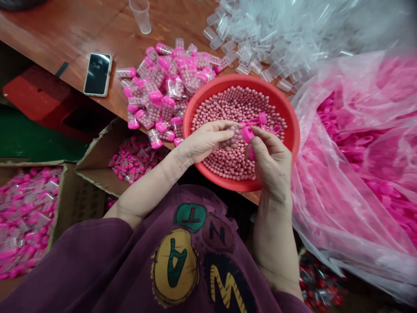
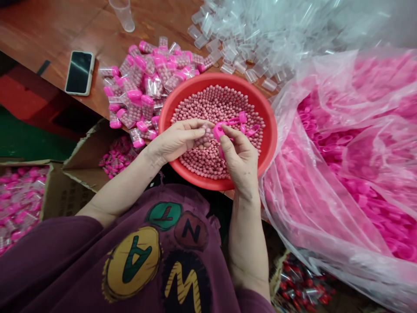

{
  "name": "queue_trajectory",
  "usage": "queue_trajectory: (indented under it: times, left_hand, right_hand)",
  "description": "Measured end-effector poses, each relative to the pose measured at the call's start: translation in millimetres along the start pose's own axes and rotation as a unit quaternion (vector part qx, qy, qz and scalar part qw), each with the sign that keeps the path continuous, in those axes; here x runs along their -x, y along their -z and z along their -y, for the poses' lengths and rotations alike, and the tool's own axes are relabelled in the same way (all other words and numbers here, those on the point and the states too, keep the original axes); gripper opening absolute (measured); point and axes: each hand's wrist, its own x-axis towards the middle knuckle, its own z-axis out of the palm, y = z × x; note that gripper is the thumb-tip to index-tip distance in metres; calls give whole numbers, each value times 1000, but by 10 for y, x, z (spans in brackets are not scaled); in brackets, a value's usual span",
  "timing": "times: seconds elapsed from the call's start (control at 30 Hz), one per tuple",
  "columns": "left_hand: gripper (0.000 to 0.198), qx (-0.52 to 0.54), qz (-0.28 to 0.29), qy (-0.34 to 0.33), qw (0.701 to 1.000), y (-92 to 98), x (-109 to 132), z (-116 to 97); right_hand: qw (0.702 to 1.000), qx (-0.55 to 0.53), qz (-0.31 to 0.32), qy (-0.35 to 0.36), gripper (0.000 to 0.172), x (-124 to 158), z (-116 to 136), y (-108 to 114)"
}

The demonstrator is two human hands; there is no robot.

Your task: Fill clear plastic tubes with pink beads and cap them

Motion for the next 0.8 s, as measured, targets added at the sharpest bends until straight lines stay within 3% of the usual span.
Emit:
queue_trajectory:
  times: [0.1,0.23,0.47,0.63,0.8]
  left_hand:
    - [12,17,19,7,1000,10,28,-27]
    - [26,12,45,10,999,51,44,-56]
    - [33,41,36,2,999,23,71,29]
    - [28,50,17,6,999,-61,75,133]
    - [27,44,12,2,999,-78,74,134]
  right_hand:
    - [1000,-8,-11,-15,37,-28,181,74]
    - [1000,16,11,-9,38,-47,338,84]
    - [997,-6,-70,33,39,-24,272,59]
    - [998,32,-41,38,26,-68,423,84]
    - [994,93,-41,48,29,-100,386,27]
